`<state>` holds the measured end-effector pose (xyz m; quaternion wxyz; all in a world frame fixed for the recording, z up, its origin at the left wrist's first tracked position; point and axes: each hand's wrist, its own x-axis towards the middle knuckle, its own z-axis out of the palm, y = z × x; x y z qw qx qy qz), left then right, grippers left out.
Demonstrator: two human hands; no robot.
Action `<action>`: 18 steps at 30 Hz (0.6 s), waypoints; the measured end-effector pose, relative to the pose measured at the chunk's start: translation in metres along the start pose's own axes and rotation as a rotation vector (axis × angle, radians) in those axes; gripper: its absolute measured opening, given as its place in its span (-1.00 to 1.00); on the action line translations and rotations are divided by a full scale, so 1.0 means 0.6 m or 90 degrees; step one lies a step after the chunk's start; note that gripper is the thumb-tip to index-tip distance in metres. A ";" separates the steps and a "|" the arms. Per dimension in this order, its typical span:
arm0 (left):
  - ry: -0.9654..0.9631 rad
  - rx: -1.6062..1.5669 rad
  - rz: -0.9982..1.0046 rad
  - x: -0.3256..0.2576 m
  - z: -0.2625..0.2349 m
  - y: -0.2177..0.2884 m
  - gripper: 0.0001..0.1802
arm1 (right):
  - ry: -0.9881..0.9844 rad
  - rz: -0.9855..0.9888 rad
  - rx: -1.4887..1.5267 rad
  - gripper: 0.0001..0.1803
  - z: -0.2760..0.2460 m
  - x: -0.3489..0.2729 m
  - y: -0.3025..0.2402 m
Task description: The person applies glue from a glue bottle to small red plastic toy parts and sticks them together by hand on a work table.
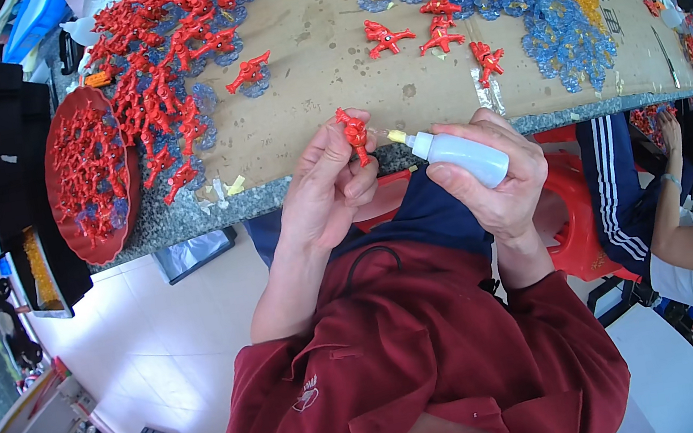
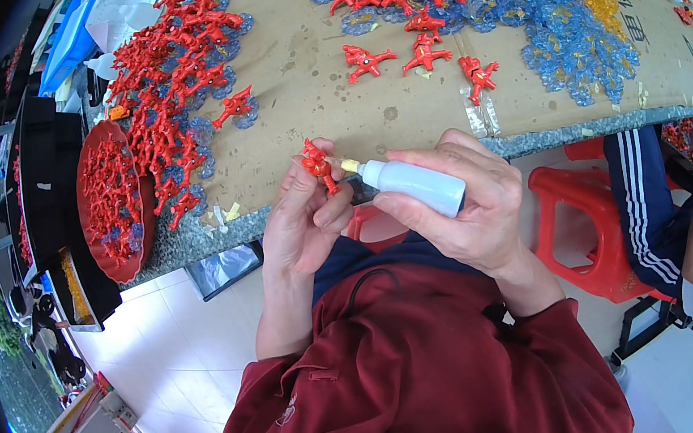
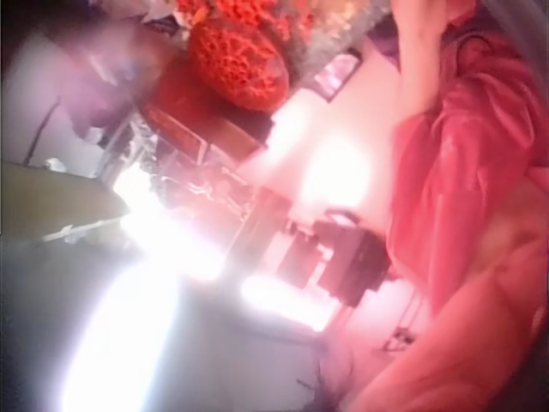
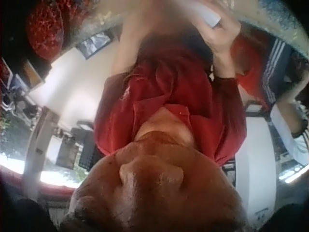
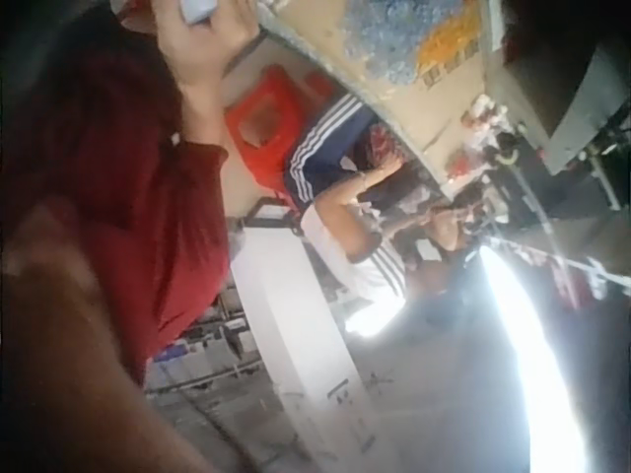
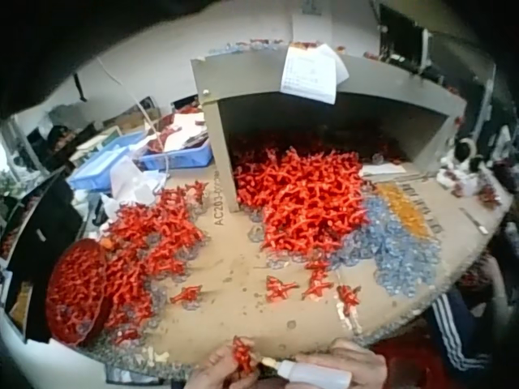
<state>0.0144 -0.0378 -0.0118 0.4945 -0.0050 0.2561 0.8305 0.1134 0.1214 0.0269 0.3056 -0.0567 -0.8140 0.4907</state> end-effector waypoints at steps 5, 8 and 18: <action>-0.001 0.018 0.005 0.001 0.001 -0.002 -0.67 | -0.007 0.013 0.006 -0.64 -0.002 -0.001 -0.003; 0.008 0.043 0.008 0.002 0.002 -0.003 -0.65 | -0.005 0.002 0.023 -0.65 -0.004 0.003 -0.009; 0.037 0.089 0.018 0.002 0.006 -0.002 -0.63 | -0.027 0.015 0.011 -0.65 -0.012 0.002 -0.012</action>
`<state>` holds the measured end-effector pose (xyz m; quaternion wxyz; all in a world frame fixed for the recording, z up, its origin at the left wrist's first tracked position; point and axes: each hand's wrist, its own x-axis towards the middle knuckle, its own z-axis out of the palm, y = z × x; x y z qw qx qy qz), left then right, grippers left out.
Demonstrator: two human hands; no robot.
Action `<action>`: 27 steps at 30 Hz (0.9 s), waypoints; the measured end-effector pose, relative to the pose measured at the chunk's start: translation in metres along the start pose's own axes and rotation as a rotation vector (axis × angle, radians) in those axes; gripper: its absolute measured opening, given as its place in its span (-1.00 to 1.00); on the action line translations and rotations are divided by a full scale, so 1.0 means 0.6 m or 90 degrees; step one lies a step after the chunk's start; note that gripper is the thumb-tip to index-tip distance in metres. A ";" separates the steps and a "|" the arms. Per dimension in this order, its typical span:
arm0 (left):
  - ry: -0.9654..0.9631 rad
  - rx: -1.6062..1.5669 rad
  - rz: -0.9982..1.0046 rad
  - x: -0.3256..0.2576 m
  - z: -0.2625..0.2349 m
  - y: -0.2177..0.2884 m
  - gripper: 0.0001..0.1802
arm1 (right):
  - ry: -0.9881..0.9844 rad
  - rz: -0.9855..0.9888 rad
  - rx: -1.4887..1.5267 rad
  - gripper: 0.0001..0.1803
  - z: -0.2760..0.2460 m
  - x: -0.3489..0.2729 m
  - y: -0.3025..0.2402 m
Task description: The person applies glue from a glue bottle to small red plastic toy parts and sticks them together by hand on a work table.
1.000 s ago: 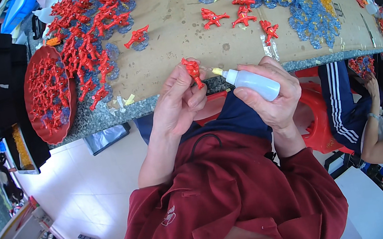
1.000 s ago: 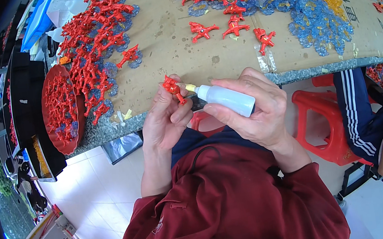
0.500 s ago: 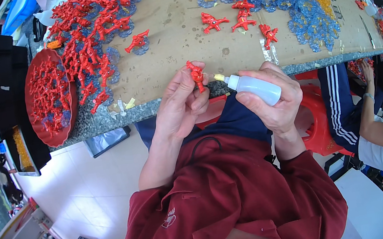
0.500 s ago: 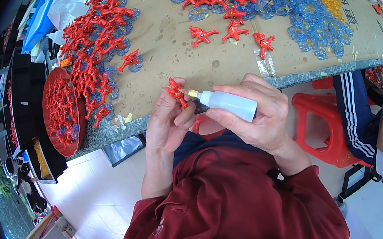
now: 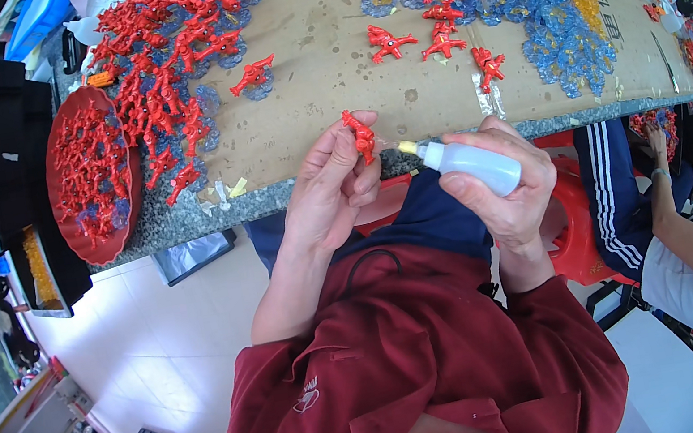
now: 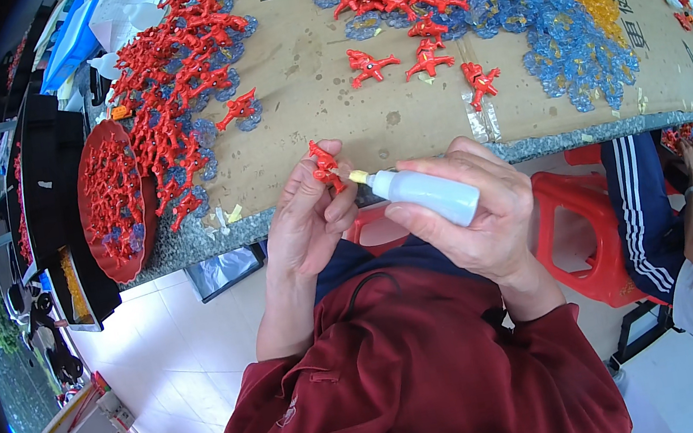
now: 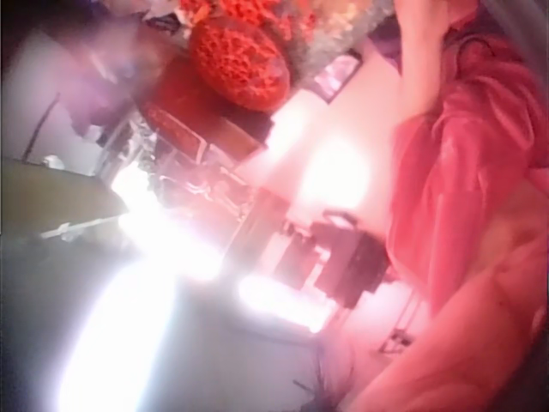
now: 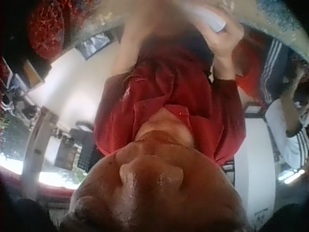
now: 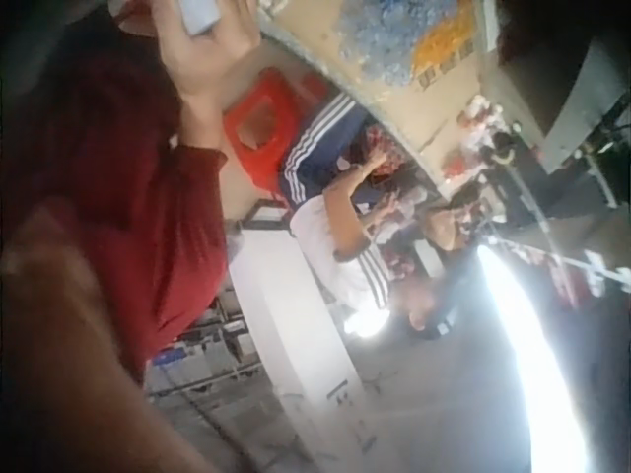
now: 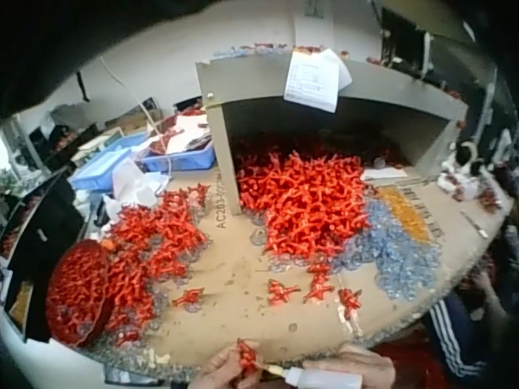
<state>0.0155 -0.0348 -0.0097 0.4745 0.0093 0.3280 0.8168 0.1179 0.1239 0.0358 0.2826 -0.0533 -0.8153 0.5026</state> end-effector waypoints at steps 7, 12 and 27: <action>-0.110 -0.064 0.037 -0.001 -0.018 -0.002 -0.69 | 0.070 0.102 0.128 -0.58 0.007 0.002 0.021; -0.049 -0.011 0.118 -0.005 -0.012 0.001 -0.72 | -0.010 0.103 0.098 -0.64 0.001 -0.001 0.011; -0.077 0.118 0.215 0.001 -0.028 0.000 -0.77 | -0.070 -0.014 0.014 -0.67 0.009 0.003 -0.003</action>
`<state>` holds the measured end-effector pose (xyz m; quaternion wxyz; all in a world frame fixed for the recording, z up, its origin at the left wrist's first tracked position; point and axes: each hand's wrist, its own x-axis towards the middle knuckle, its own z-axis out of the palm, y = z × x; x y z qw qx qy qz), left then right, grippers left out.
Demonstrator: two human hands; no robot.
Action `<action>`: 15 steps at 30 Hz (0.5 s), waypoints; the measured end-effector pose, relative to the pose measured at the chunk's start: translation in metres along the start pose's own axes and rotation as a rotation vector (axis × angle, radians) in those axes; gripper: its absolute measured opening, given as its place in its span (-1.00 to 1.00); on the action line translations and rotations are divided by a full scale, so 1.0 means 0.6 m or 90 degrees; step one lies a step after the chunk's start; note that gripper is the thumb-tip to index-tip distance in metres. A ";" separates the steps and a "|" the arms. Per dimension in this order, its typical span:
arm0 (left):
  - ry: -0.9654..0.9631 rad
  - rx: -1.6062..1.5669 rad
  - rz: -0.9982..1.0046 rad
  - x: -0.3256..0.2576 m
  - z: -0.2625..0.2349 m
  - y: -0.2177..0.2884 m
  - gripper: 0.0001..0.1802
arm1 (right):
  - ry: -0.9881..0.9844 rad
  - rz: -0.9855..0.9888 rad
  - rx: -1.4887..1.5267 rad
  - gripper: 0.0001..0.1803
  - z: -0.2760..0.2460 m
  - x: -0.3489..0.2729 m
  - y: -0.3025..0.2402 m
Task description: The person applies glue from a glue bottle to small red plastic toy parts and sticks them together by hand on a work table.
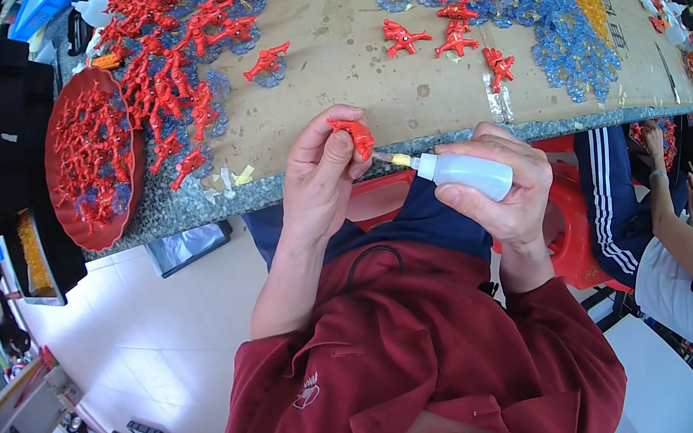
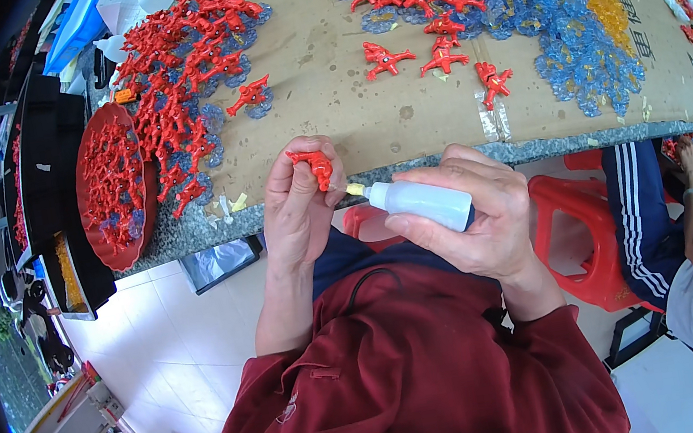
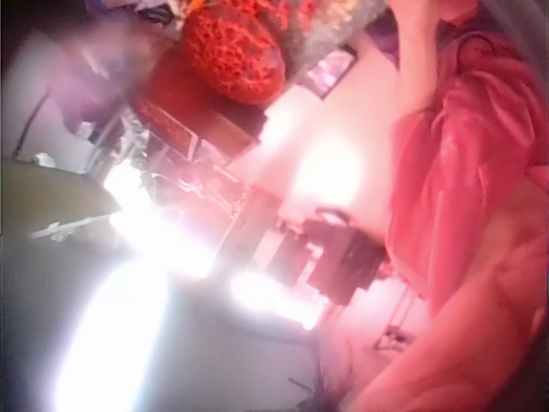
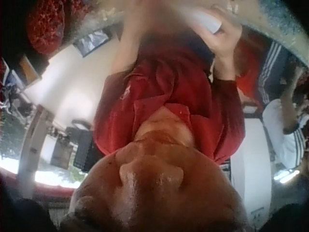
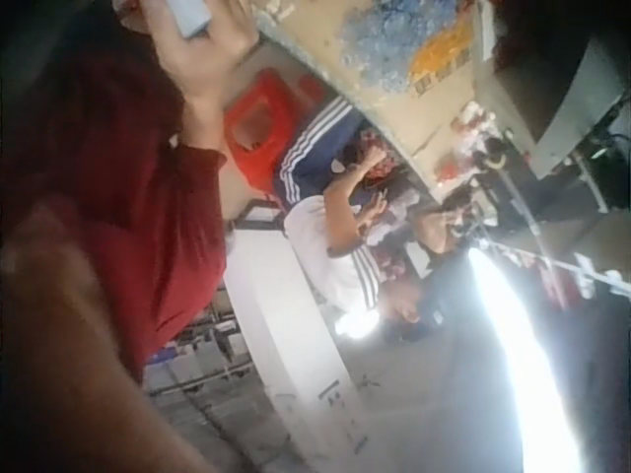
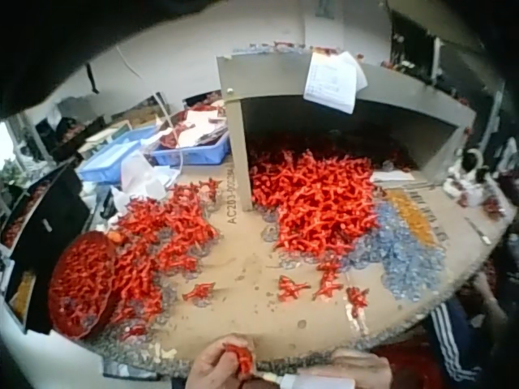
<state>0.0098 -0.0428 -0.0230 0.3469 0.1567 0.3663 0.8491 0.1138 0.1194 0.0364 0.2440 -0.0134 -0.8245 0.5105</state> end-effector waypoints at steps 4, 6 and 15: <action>0.012 -0.014 -0.006 0.000 -0.001 -0.002 -0.76 | 0.009 0.014 0.021 -0.67 -0.003 0.000 0.000; 0.008 -0.056 -0.013 0.001 0.000 -0.001 -0.76 | 0.013 0.039 0.046 -0.66 -0.007 -0.002 0.003; 0.029 -0.152 -0.030 -0.015 0.003 0.010 -0.76 | 0.036 0.083 0.056 -0.65 0.043 0.030 0.055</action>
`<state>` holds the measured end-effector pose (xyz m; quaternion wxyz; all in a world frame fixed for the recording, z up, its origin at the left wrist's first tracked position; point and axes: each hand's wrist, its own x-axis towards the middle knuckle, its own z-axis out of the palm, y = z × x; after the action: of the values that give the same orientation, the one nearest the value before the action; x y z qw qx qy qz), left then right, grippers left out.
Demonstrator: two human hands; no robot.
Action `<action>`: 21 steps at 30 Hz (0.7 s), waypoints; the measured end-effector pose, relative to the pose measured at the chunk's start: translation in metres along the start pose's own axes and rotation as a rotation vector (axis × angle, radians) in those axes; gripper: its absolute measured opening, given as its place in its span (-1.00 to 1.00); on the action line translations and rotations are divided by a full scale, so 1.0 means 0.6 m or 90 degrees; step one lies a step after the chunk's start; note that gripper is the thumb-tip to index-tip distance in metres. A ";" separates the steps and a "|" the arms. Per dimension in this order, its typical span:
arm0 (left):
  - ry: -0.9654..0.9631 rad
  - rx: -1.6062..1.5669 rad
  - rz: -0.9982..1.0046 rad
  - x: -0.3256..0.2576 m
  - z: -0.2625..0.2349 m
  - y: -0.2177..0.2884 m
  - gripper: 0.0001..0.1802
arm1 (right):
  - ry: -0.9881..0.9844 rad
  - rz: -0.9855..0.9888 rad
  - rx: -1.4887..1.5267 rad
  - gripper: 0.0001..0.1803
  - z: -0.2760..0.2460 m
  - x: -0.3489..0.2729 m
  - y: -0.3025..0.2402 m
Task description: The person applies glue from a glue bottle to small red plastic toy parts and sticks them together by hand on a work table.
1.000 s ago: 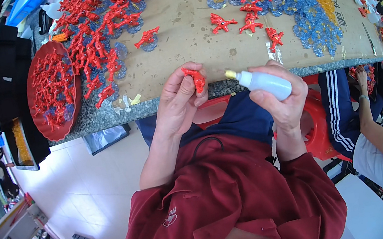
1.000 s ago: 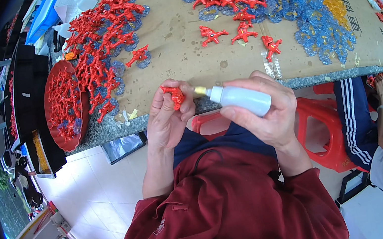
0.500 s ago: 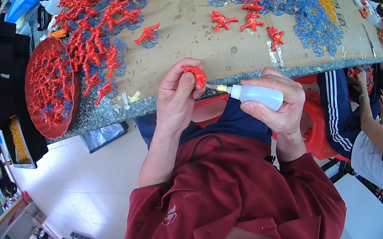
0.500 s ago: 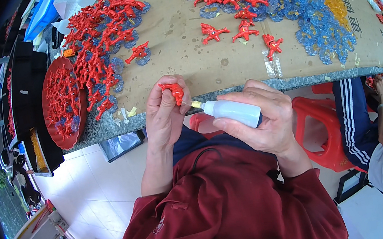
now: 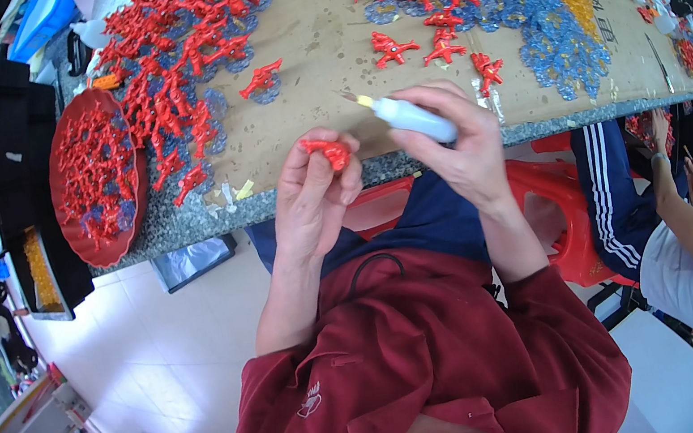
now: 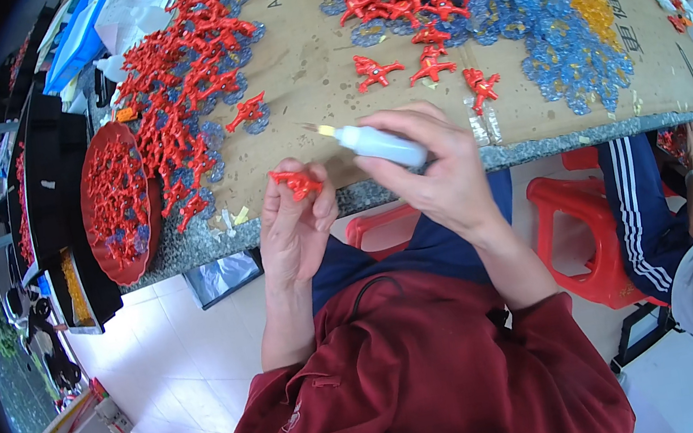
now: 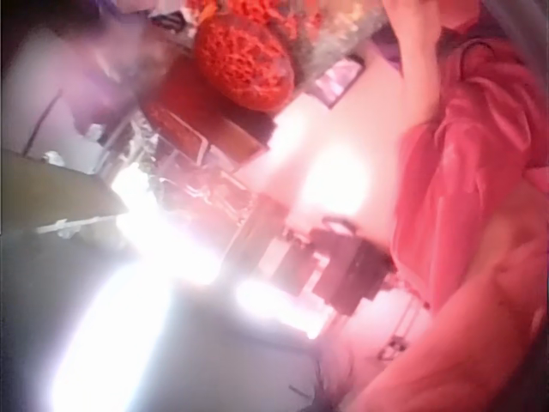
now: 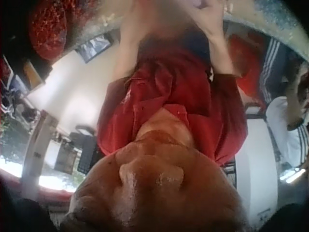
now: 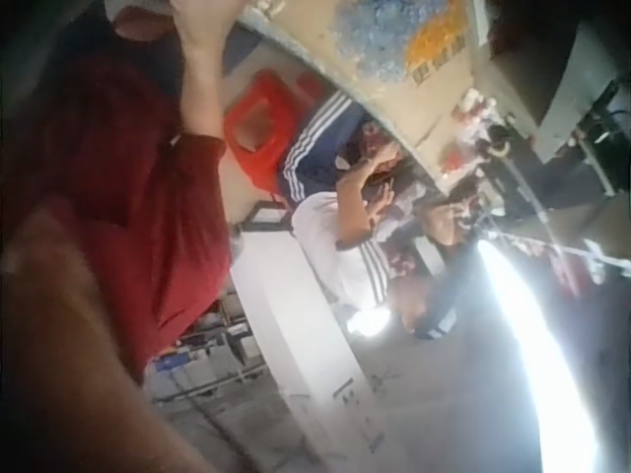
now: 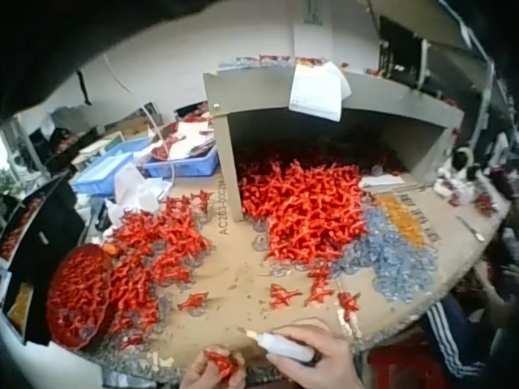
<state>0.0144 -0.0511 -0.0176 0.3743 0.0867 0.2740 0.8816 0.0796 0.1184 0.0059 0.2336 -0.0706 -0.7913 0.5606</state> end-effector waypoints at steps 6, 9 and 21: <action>0.049 0.021 -0.020 -0.013 -0.009 0.000 -0.74 | 0.031 -0.028 -0.032 -0.65 0.061 0.031 0.020; 0.062 0.026 -0.030 -0.019 -0.009 0.002 -0.74 | 0.008 -0.044 -0.019 -0.63 0.052 0.027 0.014; 0.047 0.087 -0.106 -0.010 0.019 -0.015 -0.75 | 0.183 -0.010 -0.462 -0.59 -0.048 0.053 0.055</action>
<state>0.0281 -0.0455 -0.0129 0.4289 0.0562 0.3536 0.8293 0.0598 0.1667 -0.0077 0.3062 -0.2206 -0.8979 0.2268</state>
